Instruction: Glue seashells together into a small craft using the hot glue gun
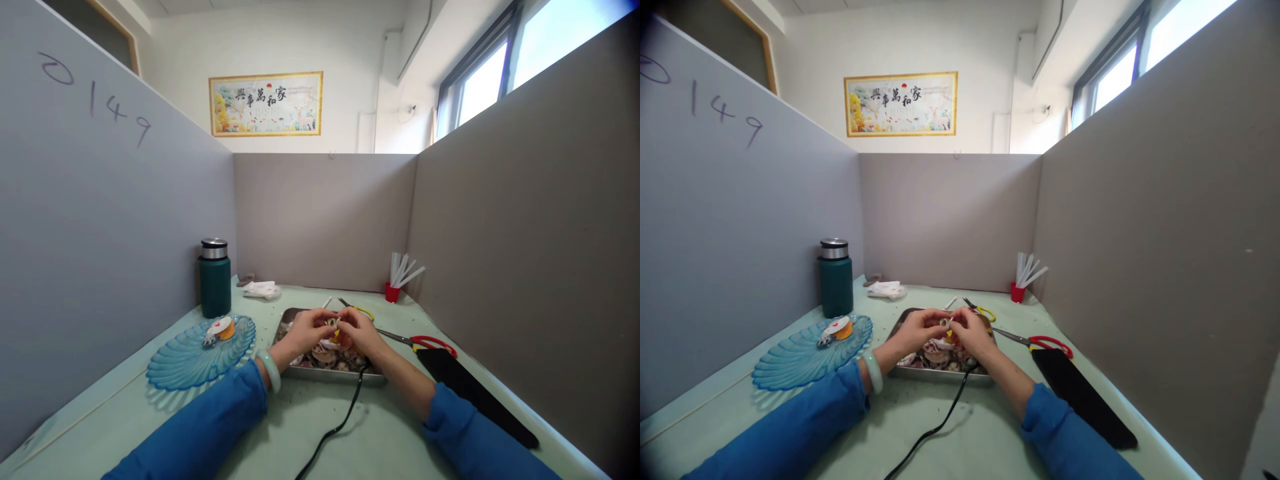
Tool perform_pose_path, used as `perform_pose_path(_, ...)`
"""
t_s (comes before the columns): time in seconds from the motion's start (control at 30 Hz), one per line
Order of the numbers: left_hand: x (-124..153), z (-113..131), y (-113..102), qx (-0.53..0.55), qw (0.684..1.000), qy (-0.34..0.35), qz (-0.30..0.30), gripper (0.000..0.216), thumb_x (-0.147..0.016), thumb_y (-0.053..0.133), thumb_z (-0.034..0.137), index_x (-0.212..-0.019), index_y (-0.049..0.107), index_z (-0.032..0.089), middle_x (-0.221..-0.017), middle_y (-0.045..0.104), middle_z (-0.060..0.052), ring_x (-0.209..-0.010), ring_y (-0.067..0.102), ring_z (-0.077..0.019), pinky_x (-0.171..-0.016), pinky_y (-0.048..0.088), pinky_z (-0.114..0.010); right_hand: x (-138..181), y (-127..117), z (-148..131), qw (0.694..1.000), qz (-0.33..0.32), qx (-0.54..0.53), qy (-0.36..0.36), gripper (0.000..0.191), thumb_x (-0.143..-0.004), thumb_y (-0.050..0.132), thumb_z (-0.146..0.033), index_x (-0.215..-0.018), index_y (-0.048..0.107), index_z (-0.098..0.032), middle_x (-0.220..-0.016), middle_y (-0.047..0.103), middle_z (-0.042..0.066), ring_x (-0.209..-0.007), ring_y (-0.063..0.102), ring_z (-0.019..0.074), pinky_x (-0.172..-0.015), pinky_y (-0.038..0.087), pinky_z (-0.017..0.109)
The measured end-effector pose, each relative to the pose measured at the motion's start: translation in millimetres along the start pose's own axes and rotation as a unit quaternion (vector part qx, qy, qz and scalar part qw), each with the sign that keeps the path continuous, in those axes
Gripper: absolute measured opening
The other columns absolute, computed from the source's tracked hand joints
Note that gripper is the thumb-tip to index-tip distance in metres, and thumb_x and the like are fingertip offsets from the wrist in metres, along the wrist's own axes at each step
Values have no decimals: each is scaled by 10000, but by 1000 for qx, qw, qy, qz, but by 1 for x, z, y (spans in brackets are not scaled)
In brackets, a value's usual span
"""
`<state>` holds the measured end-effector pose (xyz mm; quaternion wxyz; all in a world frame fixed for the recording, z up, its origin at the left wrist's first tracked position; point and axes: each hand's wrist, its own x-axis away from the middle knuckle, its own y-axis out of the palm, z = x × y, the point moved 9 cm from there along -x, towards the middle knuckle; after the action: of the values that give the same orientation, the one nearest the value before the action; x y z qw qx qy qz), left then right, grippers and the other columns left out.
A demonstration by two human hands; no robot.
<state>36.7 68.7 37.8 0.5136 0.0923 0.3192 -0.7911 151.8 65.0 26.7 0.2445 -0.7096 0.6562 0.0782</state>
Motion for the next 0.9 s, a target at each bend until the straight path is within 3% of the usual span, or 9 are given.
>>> perform_pose_path(0.43, 1, 8, -3, 8, 1000, -1, 17, 382, -756, 598, 363, -1052, 630, 124, -879, 676, -85, -727, 612, -161, -676, 488, -262, 1, 0, -3, 1000, 4, 10, -1, 143, -774, 505, -326, -811, 514, -188, -598, 564, -35, -515, 561, 119, -433, 438, 212)
perform_pose_path(0.9, 1, 7, -7, -19, 999, -8, 30, 351, -818, 490, 405, -990, 628, 131, -810, 651, -58, -655, 595, -139, -596, 477, -225, 8, 2, -25, 993, 1, 76, -86, 300, -831, 495, -351, -1093, 537, -210, -773, 597, 8, -664, 581, 143, -551, 470, 238)
